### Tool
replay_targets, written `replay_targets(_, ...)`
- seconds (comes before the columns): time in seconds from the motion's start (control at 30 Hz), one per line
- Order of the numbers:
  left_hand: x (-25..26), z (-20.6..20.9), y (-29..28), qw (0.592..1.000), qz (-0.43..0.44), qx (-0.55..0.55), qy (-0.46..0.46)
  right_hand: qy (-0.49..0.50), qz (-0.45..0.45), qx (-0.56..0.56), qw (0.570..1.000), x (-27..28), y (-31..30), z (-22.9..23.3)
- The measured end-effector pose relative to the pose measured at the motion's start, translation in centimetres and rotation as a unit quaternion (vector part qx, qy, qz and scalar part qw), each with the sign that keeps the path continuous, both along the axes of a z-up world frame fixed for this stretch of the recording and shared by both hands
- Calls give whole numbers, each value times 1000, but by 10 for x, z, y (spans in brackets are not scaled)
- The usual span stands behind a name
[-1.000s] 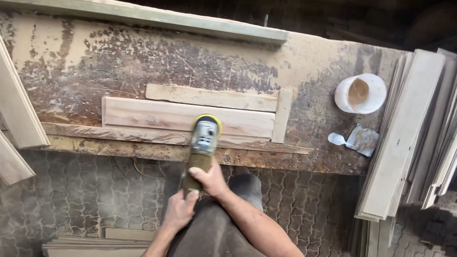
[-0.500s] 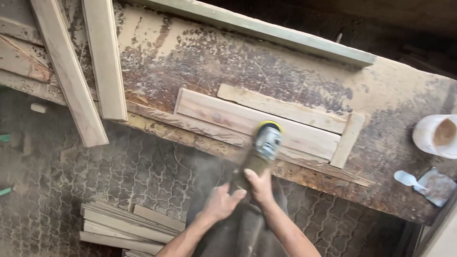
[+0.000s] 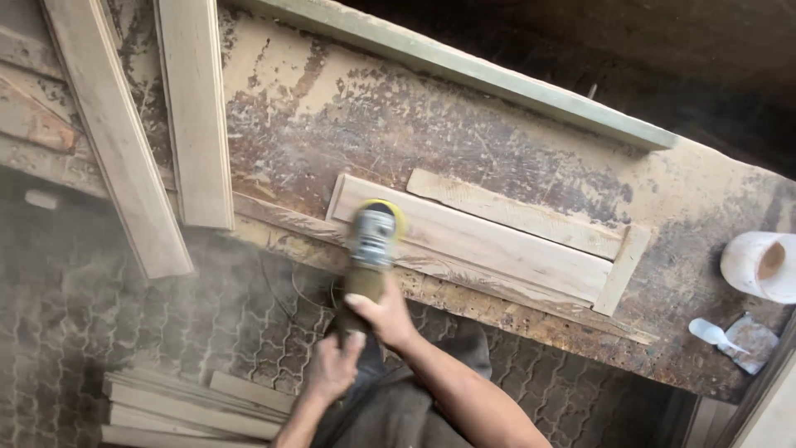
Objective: Applying glue to wooden planks and sanding them with a power sander.
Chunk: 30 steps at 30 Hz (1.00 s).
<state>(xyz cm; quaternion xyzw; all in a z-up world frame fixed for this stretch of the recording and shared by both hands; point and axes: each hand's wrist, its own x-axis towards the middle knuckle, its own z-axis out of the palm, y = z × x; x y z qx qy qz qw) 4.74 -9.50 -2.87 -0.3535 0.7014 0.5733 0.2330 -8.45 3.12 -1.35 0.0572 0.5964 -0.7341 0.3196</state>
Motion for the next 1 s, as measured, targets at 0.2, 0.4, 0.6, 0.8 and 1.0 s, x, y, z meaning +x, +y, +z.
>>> replay_targets(0.2, -16, 17, -2, 985, -107, -33, 132, -55, -64, -14, 996, 21, 20, -17)
replay_targets(0.4, 27, -26, -47, 1000, 11, -2, -27, 20, 32, -12, 999, -4, -59, -9)
replay_targets(0.6, 28, -15, -12, 998, 40, 31, -28, -17, 12, -29, 999, 6, -12, -12)
replay_targets(0.8, 10, 0, 97, 996, -75, 7, -37, -35, -75, -41, 996, 28, 118, -5)
replay_targets(1.0, -17, 13, 208, 970, -235, -29, 49, -62, -147, -37, 987, 60, 251, -17)
